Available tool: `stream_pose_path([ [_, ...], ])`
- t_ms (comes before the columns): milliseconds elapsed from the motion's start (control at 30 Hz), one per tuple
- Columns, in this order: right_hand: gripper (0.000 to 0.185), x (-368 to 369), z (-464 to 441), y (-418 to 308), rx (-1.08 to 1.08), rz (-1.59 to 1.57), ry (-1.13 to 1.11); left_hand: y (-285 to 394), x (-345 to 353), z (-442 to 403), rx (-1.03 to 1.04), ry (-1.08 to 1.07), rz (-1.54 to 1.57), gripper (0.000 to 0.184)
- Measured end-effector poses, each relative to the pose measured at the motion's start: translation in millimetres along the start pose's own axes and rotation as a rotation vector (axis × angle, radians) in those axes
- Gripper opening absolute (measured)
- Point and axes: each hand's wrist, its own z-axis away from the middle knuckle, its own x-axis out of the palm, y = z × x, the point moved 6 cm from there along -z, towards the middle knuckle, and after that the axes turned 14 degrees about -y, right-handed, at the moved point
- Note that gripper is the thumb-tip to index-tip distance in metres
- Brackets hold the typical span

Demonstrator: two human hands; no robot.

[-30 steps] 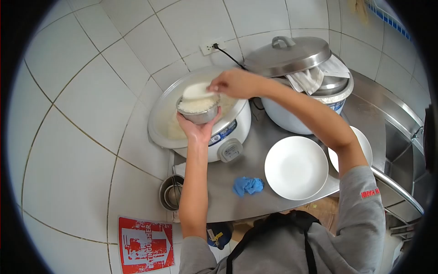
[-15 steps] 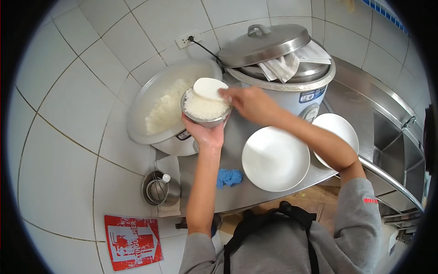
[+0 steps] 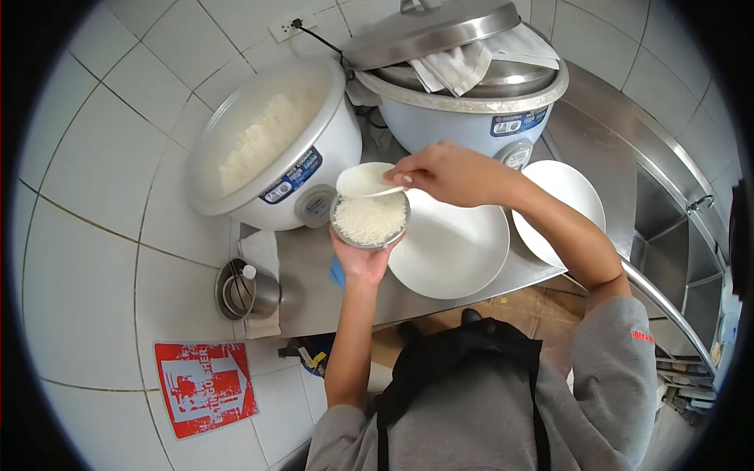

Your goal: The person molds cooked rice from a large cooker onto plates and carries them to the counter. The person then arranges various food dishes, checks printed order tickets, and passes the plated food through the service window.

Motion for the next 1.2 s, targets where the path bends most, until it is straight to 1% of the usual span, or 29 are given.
stream_pose_path([
  [33,0.023,5.2,4.6,1.8,-0.025,0.006,-0.031,-0.4,-3.8,3.8,-0.001,0.028,-0.04,0.062],
  [67,0.023,13.3,10.7,1.6,-0.052,0.013,-0.062,-3.5,-7.1,6.4,-0.008,-0.007,-0.006,0.061],
  [100,0.023,22.7,17.1,0.9,-0.081,0.019,-0.09,-6.7,-8.6,9.4,-0.006,0.008,0.016,0.061],
  [133,0.022,31.2,24.2,7.1,-0.071,-0.015,0.016,-10.8,-9.4,11.6,-0.005,0.022,0.037,0.06],
  [233,0.022,64.1,35.3,34.6,-0.019,0.082,0.101,-18.2,-20.0,17.8,-0.002,0.015,0.081,0.058],
  [267,0.023,77.4,39.4,34.1,-0.004,0.119,0.067,-20.5,-22.1,19.4,0.005,0.01,0.092,0.057],
  [300,0.023,76.0,39.5,37.2,-0.058,0.048,0.08,-21.2,-24.6,22.6,0.01,0.005,0.102,0.056],
  [333,0.023,70.1,38.8,42.7,-0.112,-0.02,0.094,-24.1,-31.3,29.5,-0.053,0.059,0.051,0.057],
  [367,0.024,63.7,38.2,48.1,-0.161,-0.092,0.11,-25.2,-35.7,31.6,-0.047,0.059,0.048,0.057],
  [400,0.023,53.5,34.1,61.2,-0.087,-0.149,0.151,-27.3,-39.2,34.0,-0.049,0.061,0.044,0.057],
  [433,0.022,45.0,32.0,61.6,0.123,-0.234,0.12,-29.7,-40.7,34.7,-0.052,0.061,0.043,0.057],
  [500,0.024,76.8,22.6,85.7,-0.14,-0.227,0.194,-36.1,-36.4,32.0,-0.123,0.005,0.125,0.057],
  [567,0.026,96.3,34.1,50.0,0.015,0.107,0.155,-42.6,-30.0,27.5,-0.186,-0.061,0.265,0.057],
  [633,0.026,105.2,39.6,48.3,0.094,0.204,0.095,-48.4,-37.8,32.6,-0.238,-0.1,0.253,0.057],
  [667,0.027,103.5,39.4,52.9,0.075,0.127,0.095,-51.5,-39.8,32.7,-0.267,-0.126,0.246,0.057],
  [733,0.027,97.6,37.8,65.7,0.039,-0.027,0.1,-45.6,-30.2,32.7,-0.24,-0.072,0.226,0.056],
  [767,0.027,100.9,40.9,61.3,0.02,-0.008,0.124,-42.5,-27.6,31.2,-0.223,-0.048,0.222,0.056],
  [800,0.026,110.2,44.7,52.1,0.0,0.007,0.137,-37.8,-41.4,30.6,-0.176,0.063,0.155,0.056],
  [833,0.026,114.3,47.4,47.1,-0.024,0.025,0.156,-42.0,-44.7,31.6,-0.201,0.075,0.154,0.056],
  [867,0.022,115.3,47.6,52.4,0.027,0.046,0.156,-43.7,-45.9,32.1,-0.23,0.086,0.145,0.056],
  [900,0.021,110.1,47.7,57.7,0.031,-0.029,0.143,-44.3,-46.2,28.4,-0.256,0.089,0.131,0.056],
  [933,0.021,105.1,51.8,62.9,0.04,-0.114,0.131,-45.8,-46.6,30.0,-0.267,0.086,0.018,0.057],
  [967,0.02,100.4,58.8,69.3,0.052,-0.201,0.117,-45.3,-47.9,29.1,-0.264,0.127,-0.088,0.057],
  [1000,0.021,87.8,69.6,76.2,0.026,-0.256,0.174,-45.7,-45.9,25.5,-0.256,0.166,-0.187,0.058],
  [1033,0.024,75.8,82.2,84.2,0.045,-0.403,0.27,-45.9,-46.0,22.7,-0.242,0.206,-0.283,0.058],
  [1067,0.027,66.3,99.6,87.1,0.165,-0.451,0.283,-45.5,-49.7,18.0,-0.237,0.151,-0.377,0.055],
  [1100,0.029,60.9,114.8,91.7,0.27,-0.403,0.244,-42.9,-53.1,12.6,-0.204,0.154,-0.638,0.052],
  [1167,0.028,61.4,140.1,101.4,0.405,-0.391,0.265,-41.7,-49.9,2.6,-0.135,0.152,-1.17,0.048],
  [1200,0.028,61.6,151.6,102.5,0.475,-0.395,0.27,-49.1,-34.8,-0.9,-0.082,0.002,-1.309,0.046],
])
